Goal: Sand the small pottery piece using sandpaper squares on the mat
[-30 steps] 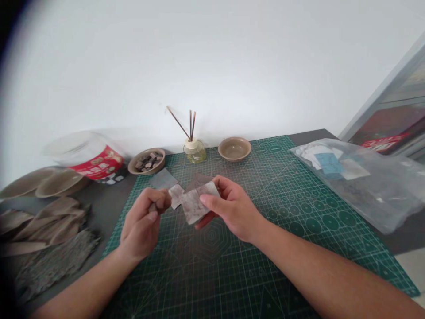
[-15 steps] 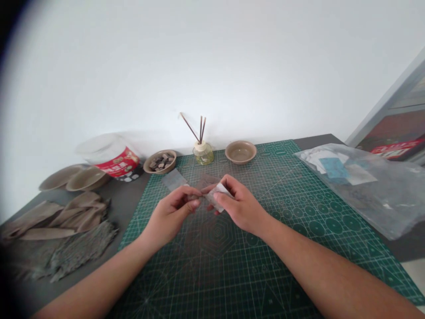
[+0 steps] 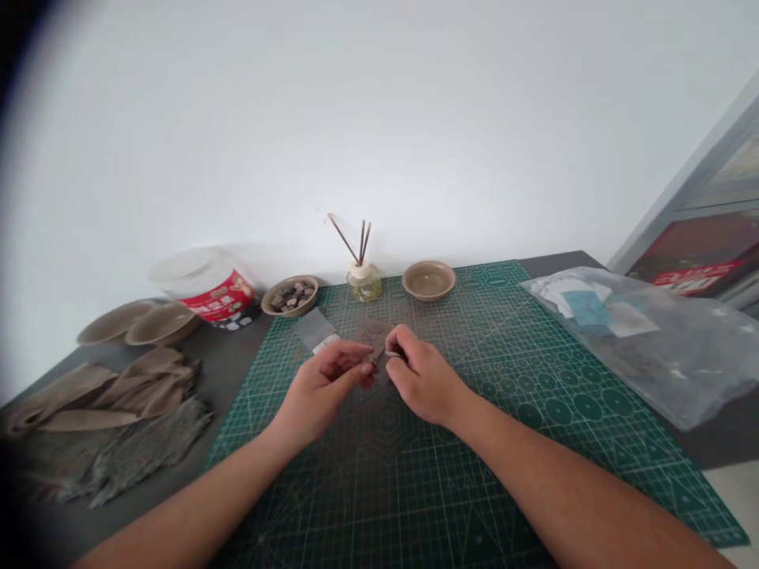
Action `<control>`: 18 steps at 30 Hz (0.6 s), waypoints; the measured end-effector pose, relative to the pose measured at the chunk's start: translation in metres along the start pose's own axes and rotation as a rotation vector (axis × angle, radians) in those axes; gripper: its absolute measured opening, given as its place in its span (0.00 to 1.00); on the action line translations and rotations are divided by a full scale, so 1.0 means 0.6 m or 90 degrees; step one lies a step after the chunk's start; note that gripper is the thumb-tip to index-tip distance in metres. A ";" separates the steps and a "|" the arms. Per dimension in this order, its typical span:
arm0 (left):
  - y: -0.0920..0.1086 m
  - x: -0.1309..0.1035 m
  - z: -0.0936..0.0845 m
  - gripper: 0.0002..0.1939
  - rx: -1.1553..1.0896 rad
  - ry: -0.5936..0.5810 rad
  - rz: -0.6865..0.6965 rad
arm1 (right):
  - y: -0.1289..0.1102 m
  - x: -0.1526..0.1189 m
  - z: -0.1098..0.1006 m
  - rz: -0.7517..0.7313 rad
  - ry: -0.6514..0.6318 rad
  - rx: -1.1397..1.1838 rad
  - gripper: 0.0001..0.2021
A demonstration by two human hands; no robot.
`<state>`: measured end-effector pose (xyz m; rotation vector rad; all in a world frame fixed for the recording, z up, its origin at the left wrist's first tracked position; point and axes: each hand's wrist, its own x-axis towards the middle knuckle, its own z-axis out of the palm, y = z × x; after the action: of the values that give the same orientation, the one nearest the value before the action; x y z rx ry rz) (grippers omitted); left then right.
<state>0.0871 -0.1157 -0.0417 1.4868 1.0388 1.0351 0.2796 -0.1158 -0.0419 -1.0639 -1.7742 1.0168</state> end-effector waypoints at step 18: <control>-0.001 -0.014 -0.016 0.03 0.016 -0.022 0.016 | 0.002 0.005 0.023 0.124 -0.092 0.373 0.14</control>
<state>0.0758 -0.1212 -0.0419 1.5369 1.0138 1.0134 0.2665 -0.1159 -0.0469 -0.8083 -1.3569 1.6411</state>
